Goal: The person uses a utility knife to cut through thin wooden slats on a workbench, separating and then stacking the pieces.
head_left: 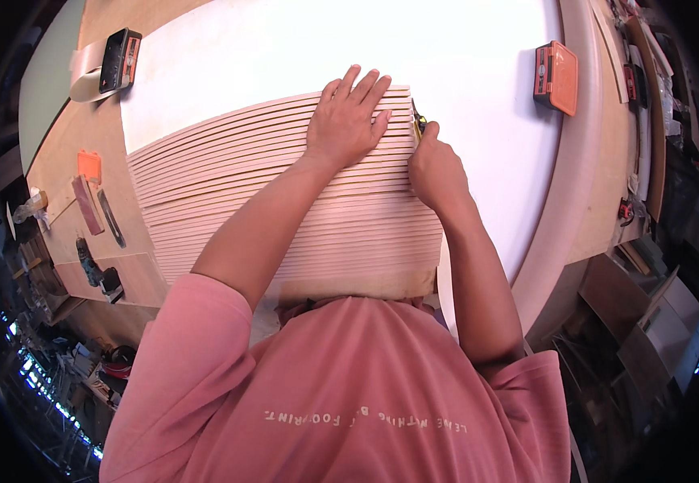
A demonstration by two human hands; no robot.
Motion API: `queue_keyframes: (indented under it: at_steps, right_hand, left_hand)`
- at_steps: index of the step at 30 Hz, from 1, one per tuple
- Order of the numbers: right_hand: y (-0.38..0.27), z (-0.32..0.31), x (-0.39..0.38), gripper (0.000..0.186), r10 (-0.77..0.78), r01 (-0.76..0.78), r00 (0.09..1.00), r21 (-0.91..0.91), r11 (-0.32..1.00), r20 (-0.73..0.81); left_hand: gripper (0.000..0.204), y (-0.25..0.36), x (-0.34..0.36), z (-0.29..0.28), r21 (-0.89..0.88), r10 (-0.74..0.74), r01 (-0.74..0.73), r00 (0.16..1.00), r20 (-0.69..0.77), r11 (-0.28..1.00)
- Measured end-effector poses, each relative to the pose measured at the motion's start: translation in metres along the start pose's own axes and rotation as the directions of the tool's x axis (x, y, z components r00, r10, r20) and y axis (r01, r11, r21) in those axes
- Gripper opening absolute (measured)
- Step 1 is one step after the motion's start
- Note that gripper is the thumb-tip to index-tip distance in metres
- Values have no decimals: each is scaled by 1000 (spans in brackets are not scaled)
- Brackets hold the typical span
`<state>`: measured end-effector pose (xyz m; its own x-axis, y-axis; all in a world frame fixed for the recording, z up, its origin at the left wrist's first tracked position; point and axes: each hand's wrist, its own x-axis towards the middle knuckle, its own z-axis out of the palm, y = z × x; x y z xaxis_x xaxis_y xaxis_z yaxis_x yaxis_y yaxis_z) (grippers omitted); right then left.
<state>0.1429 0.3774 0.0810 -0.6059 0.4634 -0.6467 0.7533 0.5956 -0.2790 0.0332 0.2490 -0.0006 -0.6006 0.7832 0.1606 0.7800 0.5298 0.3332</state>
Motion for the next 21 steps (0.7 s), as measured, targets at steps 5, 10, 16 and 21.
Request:
queue_keyframes:
  at_steps: [5,10,16,21]
  right_hand:
    - [8,3,-5,28,-22,23,1000,-48,999,9]
    - [18,14,-22,29,-10,11,1000,-40,999,20]
    - [40,34,-47,29,-16,18,999,-53,998,39]
    - [45,37,-68,30,-13,16,999,-62,998,53]
  left_hand:
    - [54,1,-1,2,24,0,0,1000,-3,1000]
    - [55,0,0,2,39,-1,0,1000,18,999]
    - [57,0,-1,3,73,1,-2,1000,10,997]
    - [56,-1,-2,8,81,7,-7,1000,-8,997]
